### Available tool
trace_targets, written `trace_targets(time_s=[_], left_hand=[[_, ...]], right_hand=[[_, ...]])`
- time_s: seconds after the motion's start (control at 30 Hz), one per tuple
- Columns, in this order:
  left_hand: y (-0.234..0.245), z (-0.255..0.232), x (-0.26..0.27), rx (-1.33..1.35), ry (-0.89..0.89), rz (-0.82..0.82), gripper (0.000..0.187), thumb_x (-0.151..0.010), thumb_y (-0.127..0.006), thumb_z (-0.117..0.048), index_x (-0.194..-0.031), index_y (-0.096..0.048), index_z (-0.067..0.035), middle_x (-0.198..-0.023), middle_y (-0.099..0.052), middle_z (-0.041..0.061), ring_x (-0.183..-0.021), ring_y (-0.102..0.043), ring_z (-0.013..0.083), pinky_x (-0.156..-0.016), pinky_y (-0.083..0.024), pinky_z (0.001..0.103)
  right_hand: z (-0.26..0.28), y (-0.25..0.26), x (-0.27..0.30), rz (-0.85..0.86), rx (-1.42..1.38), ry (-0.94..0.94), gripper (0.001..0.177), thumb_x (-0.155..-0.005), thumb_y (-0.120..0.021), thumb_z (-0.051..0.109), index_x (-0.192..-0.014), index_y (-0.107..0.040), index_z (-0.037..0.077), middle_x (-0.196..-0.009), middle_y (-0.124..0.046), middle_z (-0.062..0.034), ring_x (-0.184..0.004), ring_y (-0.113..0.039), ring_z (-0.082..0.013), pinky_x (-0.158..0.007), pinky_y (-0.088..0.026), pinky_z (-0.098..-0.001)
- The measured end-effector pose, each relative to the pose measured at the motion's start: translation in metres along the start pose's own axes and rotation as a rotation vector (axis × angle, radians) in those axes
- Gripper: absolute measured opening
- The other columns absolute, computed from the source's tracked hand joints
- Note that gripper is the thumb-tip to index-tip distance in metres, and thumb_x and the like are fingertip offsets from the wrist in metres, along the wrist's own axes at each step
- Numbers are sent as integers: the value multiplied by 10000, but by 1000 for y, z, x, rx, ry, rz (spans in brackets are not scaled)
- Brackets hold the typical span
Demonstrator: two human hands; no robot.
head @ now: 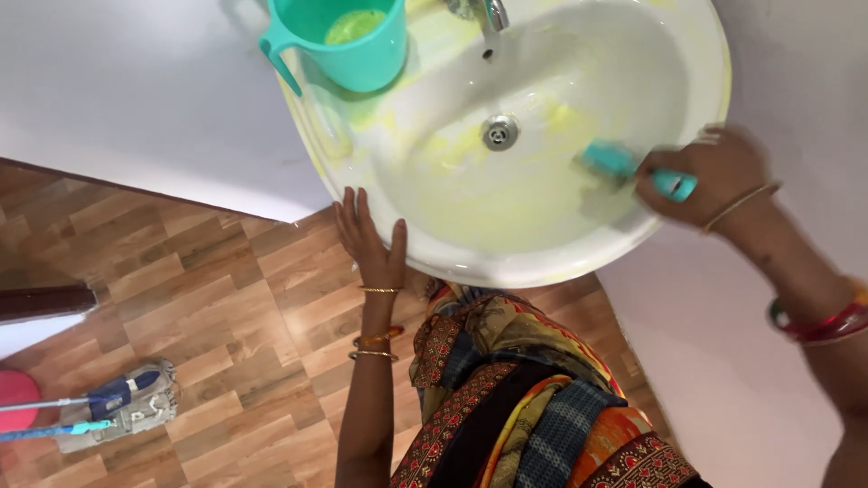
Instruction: The person scrubs a white bathroom sink with a blue brush and yellow cleaning solution, repeatedly dipping the brush into a green cup and scrubbing the basin, faucet, and surrounding surfaces. The person occasionally rinses the brush under running water and continues scrubbing until the end of the clip.
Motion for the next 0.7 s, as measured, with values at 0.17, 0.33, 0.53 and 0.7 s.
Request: trace_targets(time_s=[0.17,0.33,0.53,0.7], left_hand=[[4,-4,1,-36,34,-8,839,-958,-659,-405,-1647,-278,-117,-1736,-214,120,-1610,-112,423,-1278,-135,632],[-1,-10,6,-11,167,-48,858,-898,-717,-292,-1636,-306,-141,-1733,-209,109,-1592,-112,454,-1255,-157,634],[-7,-28,0,-37,291,-137,846,-795,-747,-204,-1570,-408,-180,-1706,-230,82,-1551,-135,469,-1220,-221,625],[-1,-41,0,46,325,-234,744,-735,-777,-112,-1447,-570,-174,-1686,-274,68,-1539,-200,426,-1254,-251,558]], right_hand=[[-8,13,4,98,-456,-46,246,-868,-689,365,-968,-834,193,-837,-783,-18,-793,-717,-177,-756,-546,-336],[-33,-36,-16,135,-509,11,252,-910,-708,372,-1052,-819,195,-963,-796,-37,-906,-723,-199,-844,-545,-350],[-31,-91,-32,341,-501,404,542,-853,-691,228,-1382,-601,305,-1260,-714,-54,-1044,-683,-208,-935,-522,-375],[-45,-86,-40,493,-171,124,818,-884,-438,-95,-1537,-532,388,-1352,-697,-82,-1047,-721,-285,-983,-540,-386]])
Point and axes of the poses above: each hand's wrist, its own x-axis away from the middle knuckle, its own y-axis out of the back of the hand, z = x × y, the point moved 6 cm from there along -x, towards the middle knuckle
